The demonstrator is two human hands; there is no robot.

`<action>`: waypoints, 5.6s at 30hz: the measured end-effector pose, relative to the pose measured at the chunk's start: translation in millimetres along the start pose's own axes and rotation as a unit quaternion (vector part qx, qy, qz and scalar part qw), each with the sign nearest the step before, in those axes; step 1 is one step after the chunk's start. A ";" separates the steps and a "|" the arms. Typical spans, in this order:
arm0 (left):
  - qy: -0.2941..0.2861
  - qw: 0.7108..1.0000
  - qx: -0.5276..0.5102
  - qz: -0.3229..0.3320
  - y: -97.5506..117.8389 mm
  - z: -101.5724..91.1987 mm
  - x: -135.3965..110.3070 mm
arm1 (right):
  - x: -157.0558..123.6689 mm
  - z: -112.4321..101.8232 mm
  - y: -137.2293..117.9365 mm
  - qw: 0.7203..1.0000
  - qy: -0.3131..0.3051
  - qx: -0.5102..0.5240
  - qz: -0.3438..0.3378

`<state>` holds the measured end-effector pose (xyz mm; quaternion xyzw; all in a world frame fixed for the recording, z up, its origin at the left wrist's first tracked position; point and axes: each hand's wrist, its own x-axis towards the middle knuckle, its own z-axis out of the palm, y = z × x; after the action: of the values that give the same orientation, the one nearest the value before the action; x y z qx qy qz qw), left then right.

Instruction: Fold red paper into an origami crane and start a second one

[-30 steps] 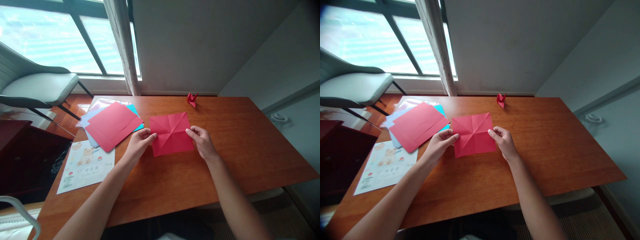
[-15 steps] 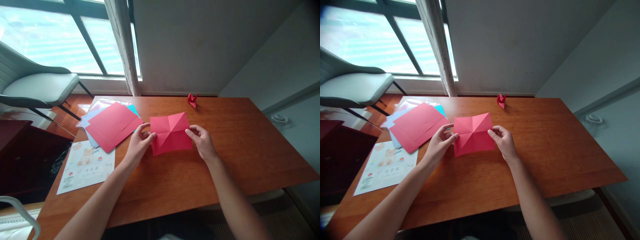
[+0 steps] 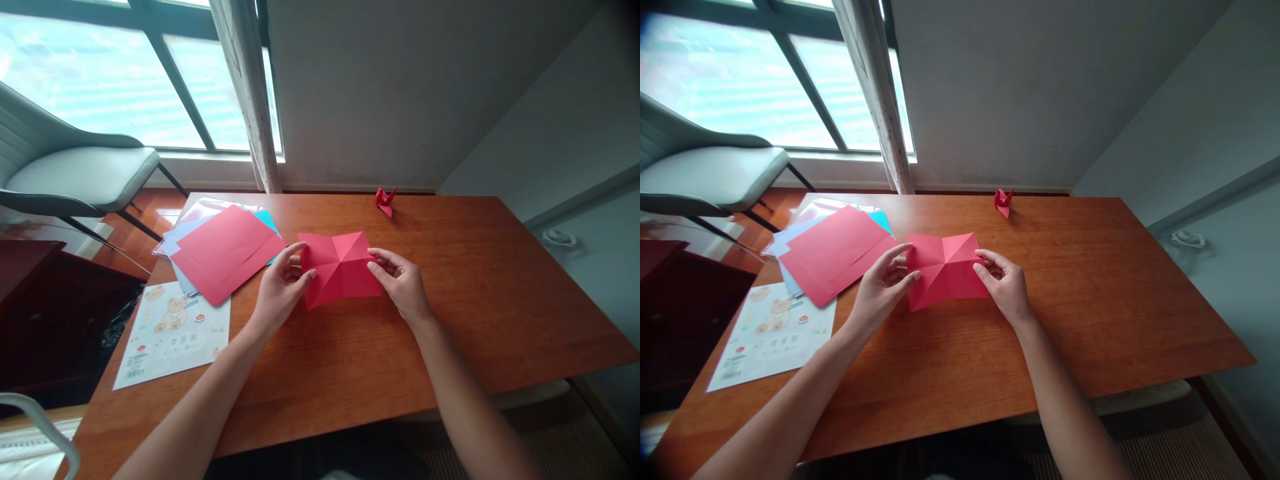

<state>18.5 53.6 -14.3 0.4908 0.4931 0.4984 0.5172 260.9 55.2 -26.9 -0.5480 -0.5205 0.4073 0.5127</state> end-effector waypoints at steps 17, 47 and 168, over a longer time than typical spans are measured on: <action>0.010 0.999 -0.030 -0.017 0.7 1.1 -0.9 | -1.6 0.2 -4.2 1.000 0.013 -0.007 -0.015; 0.043 0.992 -0.076 -0.091 0.3 -2.7 2.9 | 1.2 1.4 -2.3 0.996 0.021 0.068 0.057; -0.185 0.715 0.630 0.241 -4.8 22.3 -27.7 | 0.1 6.8 9.9 0.891 -0.071 -0.439 -0.093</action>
<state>40.5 25.5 -17.8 0.8874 0.4528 0.0800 0.0319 255.8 56.9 -37.6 -0.6357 -0.7300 0.1256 0.2171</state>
